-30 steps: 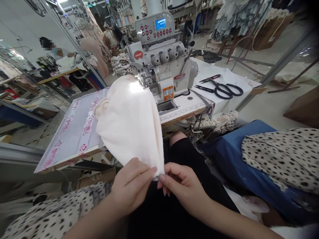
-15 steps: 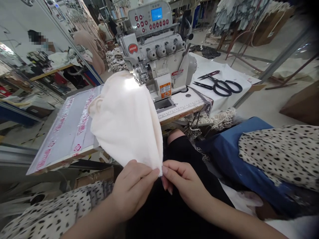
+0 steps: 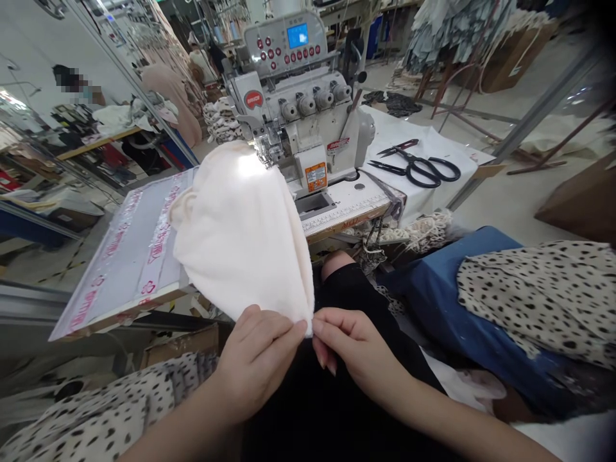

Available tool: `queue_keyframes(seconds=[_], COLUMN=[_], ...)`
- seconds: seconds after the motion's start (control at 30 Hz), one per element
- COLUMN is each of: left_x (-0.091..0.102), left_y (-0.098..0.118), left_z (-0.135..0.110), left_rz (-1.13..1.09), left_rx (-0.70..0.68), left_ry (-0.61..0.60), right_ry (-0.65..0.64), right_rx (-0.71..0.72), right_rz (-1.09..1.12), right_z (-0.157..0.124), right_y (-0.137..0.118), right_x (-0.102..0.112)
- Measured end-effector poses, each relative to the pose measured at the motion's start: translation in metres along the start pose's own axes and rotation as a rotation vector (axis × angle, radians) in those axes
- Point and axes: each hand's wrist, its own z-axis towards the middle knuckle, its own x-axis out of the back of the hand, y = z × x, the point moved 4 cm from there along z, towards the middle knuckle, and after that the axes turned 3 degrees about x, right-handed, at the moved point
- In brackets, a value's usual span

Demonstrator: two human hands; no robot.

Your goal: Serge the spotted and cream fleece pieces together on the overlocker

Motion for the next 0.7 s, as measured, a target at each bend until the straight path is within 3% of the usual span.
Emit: queue_keyframes(seconds=[0.23, 0.3, 0.37, 0.43, 0.53, 0.6, 0.7], left_x=[-0.01, -0.007, 0.0, 0.007, 0.015, 0.015, 0.008], left_y=[-0.001, -0.001, -0.001, 0.0, 0.003, 0.004, 0.011], left_z=[-0.003, -0.001, 0.003, 0.006, 0.007, 0.004, 0.0], left_rz=[-0.031, -0.087, -0.137, -0.163, -0.17, -0.173, -0.174], left_rx=[0.038, 0.035, 0.026, 0.007, -0.009, 0.017, 0.028], left_ry=[0.039, 0.045, 0.075, 0.095, 0.109, 0.11, 0.073], right_ry=[-0.051, -0.072, -0.017, 0.018, -0.14, -0.248, -0.341], right_rx=[-0.004, 0.039, 0.242, 0.569, 0.938, 1.007, 0.95], right_rz=[0.129, 0.017, -0.274, -0.622, -0.929, -0.996, -0.975], right_z=[0.001, -0.001, -0.003, -0.006, -0.005, 0.0, 0.007], right_y=[0.002, -0.002, -0.015, -0.033, -0.047, -0.052, -0.066], right_x=[-0.001, 0.001, 0.006, 0.008, 0.002, 0.0, -0.002])
